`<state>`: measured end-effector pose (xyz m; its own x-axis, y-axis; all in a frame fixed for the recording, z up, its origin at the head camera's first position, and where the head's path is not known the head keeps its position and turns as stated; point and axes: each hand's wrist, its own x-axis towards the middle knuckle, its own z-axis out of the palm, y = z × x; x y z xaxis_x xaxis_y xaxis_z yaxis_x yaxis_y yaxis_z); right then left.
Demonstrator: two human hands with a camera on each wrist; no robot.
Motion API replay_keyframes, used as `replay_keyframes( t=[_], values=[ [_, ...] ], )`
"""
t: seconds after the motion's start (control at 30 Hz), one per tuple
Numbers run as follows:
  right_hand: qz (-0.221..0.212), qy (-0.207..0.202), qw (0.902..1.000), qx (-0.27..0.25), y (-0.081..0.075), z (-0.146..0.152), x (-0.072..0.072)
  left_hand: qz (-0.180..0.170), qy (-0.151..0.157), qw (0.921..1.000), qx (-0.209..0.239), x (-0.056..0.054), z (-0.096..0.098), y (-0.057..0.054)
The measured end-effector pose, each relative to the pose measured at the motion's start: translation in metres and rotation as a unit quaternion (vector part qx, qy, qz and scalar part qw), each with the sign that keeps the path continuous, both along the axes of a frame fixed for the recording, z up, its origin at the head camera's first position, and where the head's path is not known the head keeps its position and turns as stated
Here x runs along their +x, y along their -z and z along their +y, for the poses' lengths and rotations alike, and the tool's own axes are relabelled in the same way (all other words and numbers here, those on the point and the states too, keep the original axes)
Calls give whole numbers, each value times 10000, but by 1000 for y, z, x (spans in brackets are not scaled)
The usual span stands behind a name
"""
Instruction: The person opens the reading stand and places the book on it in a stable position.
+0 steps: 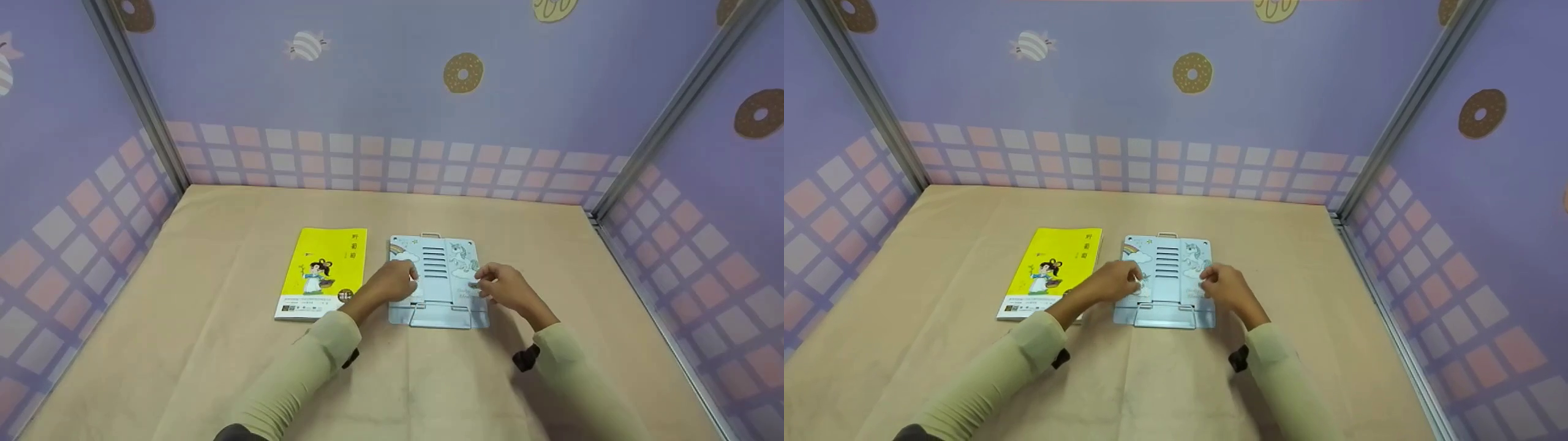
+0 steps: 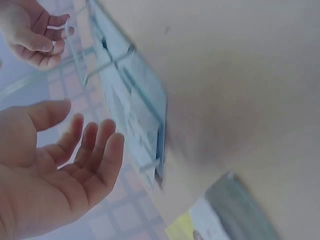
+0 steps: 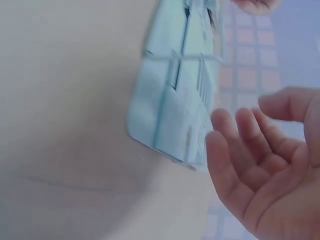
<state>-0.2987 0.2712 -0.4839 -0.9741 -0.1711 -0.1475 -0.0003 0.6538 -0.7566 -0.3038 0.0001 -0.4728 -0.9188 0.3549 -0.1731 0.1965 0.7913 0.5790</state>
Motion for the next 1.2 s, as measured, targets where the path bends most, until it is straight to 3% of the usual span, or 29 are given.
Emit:
replay_keyframes(
  t=[0.23, 0.47, 0.63, 0.77, 1.03, 1.2],
  values=[
    [-136, 925, 9953, -236, 5, 10, -18, -315, -1106, 9917, 575, -19, -5, -4],
    [-452, 1265, 9908, -151, 21, 14, -30, -753, -1687, 9796, 795, -33, -4, 14],
    [-842, 1381, 9868, 46, 26, 9, -37, -1017, -1782, 9739, 968, -37, -5, 18],
    [-1043, 1374, 9846, 296, 25, 5, -41, -1011, -1682, 9754, 1004, -38, -4, 18],
    [-954, 1015, 9895, 384, 26, 6, -46, -805, -1544, 9808, 878, -41, -5, 19],
    [-1041, 1019, 9887, 361, 30, 5, -46, -948, -1622, 9766, 1048, -42, -6, 22]
  ],
)
